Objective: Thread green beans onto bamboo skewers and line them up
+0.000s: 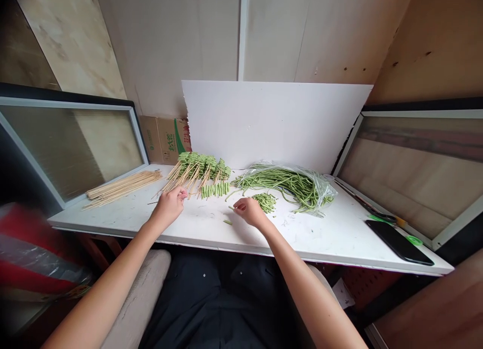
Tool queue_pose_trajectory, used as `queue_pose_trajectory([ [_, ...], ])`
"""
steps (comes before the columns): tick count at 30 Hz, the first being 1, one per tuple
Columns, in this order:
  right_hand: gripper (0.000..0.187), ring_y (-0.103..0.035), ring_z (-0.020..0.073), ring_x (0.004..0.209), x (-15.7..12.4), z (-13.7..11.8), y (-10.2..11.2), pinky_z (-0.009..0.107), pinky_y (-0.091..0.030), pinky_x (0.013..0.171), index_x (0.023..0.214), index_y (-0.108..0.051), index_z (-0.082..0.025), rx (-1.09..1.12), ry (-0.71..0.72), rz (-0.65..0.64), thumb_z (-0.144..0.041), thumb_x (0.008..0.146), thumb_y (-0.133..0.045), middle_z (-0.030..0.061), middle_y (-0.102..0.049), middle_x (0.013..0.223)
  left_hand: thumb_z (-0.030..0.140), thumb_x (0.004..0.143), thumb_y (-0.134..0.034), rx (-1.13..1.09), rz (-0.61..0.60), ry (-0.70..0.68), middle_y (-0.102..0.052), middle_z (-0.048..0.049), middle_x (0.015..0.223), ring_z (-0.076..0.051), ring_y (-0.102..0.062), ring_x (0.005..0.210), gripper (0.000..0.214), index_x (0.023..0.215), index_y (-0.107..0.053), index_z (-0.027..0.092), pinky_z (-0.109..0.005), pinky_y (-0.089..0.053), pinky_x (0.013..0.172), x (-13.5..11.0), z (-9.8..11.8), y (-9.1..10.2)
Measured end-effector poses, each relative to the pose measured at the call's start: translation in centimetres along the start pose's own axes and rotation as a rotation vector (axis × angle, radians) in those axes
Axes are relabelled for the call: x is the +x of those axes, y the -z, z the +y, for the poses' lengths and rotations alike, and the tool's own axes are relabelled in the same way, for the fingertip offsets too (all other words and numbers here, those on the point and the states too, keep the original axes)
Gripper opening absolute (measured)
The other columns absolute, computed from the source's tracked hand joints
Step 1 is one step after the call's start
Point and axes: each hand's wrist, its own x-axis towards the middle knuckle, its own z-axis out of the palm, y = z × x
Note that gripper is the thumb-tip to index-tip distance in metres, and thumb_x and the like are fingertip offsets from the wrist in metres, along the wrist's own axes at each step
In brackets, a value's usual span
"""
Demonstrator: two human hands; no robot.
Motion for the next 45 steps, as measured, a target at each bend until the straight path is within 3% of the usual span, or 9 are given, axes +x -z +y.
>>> queue_pose_trajectory([
  [5, 0.038, -0.073, 0.0292, 0.093, 0.9, 1.3, 1.4, 0.041, -0.058, 0.076, 0.1, -0.086, -0.023, 0.412, -0.097, 0.115, -0.054, 0.078, -0.087, 0.0132, -0.082, 0.114, 0.0, 0.081, -0.05, -0.01, -0.01, -0.001, -0.077, -0.0073, 0.088, -0.025, -0.073, 0.084, 0.029, 0.092, -0.067, 0.021, -0.031, -0.054, 0.074, 0.0, 0.4, 0.1],
  [8, 0.045, -0.071, 0.0271, 0.097, 1.1, 1.4, 1.6, 0.039, -0.056, 0.078, 0.097, -0.085, -0.022, 0.596, -0.133, 0.138, -0.058, 0.072, -0.091, 0.0125, -0.08, 0.116, 0.001, 0.081, -0.05, -0.027, -0.025, 0.001, -0.076, -0.0068, 0.086, -0.025, -0.073, 0.083, 0.027, 0.089, -0.066, 0.021, -0.031, -0.053, 0.073, -0.1, 0.8, 0.1],
  [17, 0.038, -0.067, 0.0266, 0.116, 0.2, -0.7, 2.3, 0.037, -0.052, 0.096, 0.099, -0.081, -0.024, 0.982, -0.103, -0.006, -0.053, 0.076, -0.092, 0.0098, -0.077, 0.117, 0.003, 0.085, -0.051, -0.027, -0.04, -0.018, -0.076, -0.0061, 0.083, -0.024, -0.072, 0.08, 0.024, 0.089, -0.066, 0.02, -0.03, -0.052, 0.072, -0.2, 1.5, 0.2],
  [34, 0.05, -0.066, 0.0293, 0.119, 0.1, -1.3, 1.8, 0.035, -0.053, 0.089, 0.105, -0.081, -0.023, 0.867, -0.112, 0.05, -0.064, 0.076, -0.088, 0.0128, -0.077, 0.121, 0.003, 0.084, -0.052, -0.033, -0.038, -0.023, -0.078, -0.0056, 0.086, -0.024, -0.074, 0.084, 0.023, 0.089, -0.066, 0.022, -0.031, -0.055, 0.074, -0.2, 1.4, 0.1],
  [45, 0.042, -0.068, 0.026, 0.113, 0.1, -1.2, 1.8, 0.035, -0.052, 0.087, 0.099, -0.082, -0.025, 0.922, -0.12, 0.047, -0.057, 0.074, -0.092, 0.0098, -0.077, 0.116, 0.001, 0.084, -0.052, 0.0, -0.051, -0.011, -0.078, -0.0067, 0.088, -0.025, -0.074, 0.086, 0.025, 0.09, -0.067, 0.021, -0.031, -0.053, 0.074, -0.2, 1.6, 0.3],
])
